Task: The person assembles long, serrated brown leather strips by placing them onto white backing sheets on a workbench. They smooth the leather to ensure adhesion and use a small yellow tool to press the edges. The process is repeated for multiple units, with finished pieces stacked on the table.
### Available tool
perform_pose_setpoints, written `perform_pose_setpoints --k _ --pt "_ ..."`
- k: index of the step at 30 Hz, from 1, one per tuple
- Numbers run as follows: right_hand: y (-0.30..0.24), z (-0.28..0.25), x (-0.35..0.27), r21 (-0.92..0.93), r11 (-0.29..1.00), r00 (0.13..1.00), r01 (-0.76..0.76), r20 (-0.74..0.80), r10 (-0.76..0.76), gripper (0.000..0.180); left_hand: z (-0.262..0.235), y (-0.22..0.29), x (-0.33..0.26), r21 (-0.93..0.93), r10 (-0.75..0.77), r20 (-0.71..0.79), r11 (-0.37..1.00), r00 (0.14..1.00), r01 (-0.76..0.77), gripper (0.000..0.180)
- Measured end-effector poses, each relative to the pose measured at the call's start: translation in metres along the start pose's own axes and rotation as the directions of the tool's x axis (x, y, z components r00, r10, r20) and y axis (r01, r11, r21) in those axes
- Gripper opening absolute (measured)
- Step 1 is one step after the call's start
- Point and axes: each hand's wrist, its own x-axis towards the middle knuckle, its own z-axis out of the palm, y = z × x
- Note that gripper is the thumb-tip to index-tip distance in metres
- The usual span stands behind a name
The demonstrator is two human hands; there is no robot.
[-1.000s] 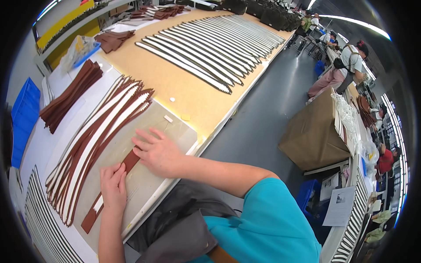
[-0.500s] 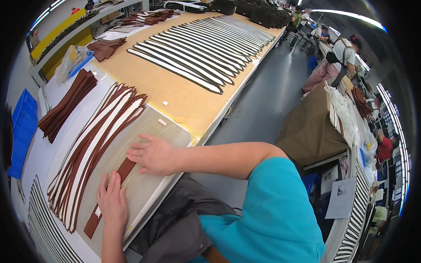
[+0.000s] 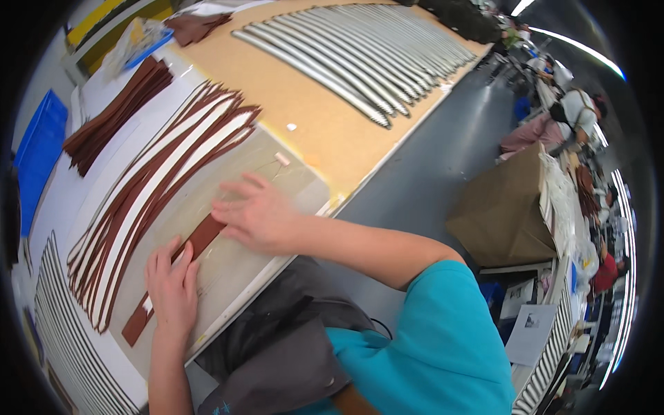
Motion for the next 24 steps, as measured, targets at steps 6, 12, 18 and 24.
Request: perform_pose_setpoints --k 6,12,18,24 --pt "0.006 -0.011 0.03 0.051 0.997 0.993 -0.063 -0.095 0.068 0.036 0.008 -0.017 0.012 -0.135 -0.055 -0.116 0.99 0.992 0.039 0.024" --pt "-0.004 -0.02 0.048 0.263 0.933 0.969 -0.247 0.06 0.239 0.029 -0.001 -0.018 0.02 -0.183 -0.159 -0.034 0.971 0.987 0.151 0.036" --pt "0.005 -0.013 0.036 0.532 0.817 0.954 -0.224 -0.049 0.294 0.018 -0.008 -0.011 0.031 -0.101 -0.131 -0.074 0.987 0.989 0.123 0.021" --pt "-0.001 -0.007 0.0 0.158 0.987 0.981 -0.009 -0.19 0.039 0.033 0.015 -0.008 0.01 -0.013 -0.008 -0.151 1.0 0.989 0.006 0.023"
